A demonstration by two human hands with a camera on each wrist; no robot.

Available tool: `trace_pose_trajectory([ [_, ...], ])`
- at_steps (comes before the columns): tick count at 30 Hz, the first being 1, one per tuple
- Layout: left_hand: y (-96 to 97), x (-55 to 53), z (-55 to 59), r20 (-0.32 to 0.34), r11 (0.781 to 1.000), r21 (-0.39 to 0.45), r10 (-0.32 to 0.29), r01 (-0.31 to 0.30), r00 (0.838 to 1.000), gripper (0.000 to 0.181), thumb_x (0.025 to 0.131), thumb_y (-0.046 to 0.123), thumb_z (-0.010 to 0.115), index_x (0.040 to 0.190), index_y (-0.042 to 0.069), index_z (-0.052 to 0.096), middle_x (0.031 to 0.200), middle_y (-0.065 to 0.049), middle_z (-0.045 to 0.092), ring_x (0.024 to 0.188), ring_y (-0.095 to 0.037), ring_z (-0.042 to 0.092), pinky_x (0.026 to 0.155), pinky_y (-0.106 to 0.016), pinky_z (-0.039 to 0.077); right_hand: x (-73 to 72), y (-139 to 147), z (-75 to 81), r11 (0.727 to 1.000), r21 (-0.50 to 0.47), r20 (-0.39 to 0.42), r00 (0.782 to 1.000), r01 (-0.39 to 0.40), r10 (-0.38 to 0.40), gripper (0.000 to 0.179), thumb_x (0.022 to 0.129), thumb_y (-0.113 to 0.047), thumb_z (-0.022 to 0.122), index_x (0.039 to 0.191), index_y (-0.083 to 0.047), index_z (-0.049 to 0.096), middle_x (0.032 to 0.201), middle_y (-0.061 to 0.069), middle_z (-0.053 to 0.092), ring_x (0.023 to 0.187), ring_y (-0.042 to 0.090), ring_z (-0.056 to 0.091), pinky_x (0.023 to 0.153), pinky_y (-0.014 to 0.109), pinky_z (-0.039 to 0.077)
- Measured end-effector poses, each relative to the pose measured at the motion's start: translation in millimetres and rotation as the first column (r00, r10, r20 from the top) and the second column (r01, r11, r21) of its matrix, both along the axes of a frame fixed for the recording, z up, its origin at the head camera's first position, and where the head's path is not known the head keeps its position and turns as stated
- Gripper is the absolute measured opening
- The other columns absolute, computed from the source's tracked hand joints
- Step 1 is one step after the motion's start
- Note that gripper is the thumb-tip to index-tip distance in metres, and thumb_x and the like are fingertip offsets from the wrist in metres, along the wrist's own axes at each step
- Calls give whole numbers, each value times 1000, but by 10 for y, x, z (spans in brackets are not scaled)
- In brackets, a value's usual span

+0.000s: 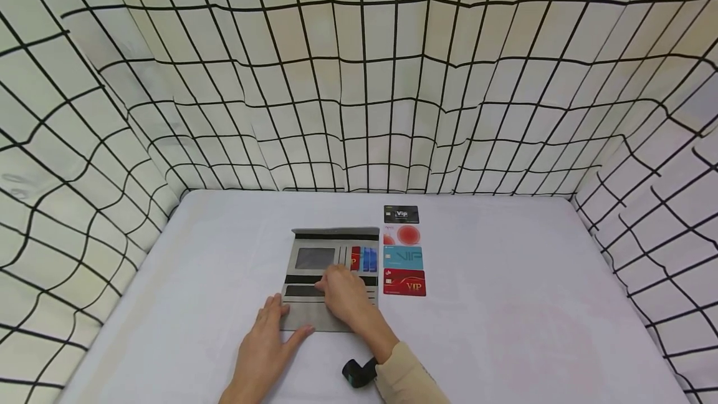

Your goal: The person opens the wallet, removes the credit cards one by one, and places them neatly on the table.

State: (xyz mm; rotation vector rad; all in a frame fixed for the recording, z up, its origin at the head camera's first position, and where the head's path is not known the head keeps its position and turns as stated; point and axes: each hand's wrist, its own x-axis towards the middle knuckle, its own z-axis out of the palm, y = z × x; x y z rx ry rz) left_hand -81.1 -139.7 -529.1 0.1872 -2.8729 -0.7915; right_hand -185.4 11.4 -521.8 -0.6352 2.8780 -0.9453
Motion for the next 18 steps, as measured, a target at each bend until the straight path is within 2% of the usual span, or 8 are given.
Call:
trace_pose_trajectory([
  [5, 3, -1, -7, -10, 1000, -1, -3, 3, 1000, 64, 82, 41, 81, 123, -5, 61, 145, -31, 51, 137, -46, 48, 107, -60, 46, -17, 30, -2, 1000, -29, 18, 1000, -12, 12, 15, 95, -23, 70, 85, -13, 66, 78, 0, 59, 66, 8, 48, 58, 18, 45],
  [11, -6, 8, 7, 14, 1000, -1, -1, 1, 1000, 68, 83, 41, 80, 128, -6, 58, 146, -32, 50, 138, -46, 47, 107, -60, 45, -51, 88, 10, 993, -108, 104, 992, -58, 69, 12, 93, -24, 72, 87, -15, 67, 76, -4, 55, 68, 7, 48, 59, 18, 43],
  [18, -4, -4, -5, 3, 1000, 13, -3, 3, 1000, 66, 84, 41, 80, 126, -6, 60, 145, -32, 50, 138, -46, 47, 108, -60, 45, -48, 73, 12, 994, -110, 106, 994, -15, 27, 12, 93, -23, 73, 90, -13, 66, 80, -2, 56, 69, 8, 49, 60, 18, 45],
])
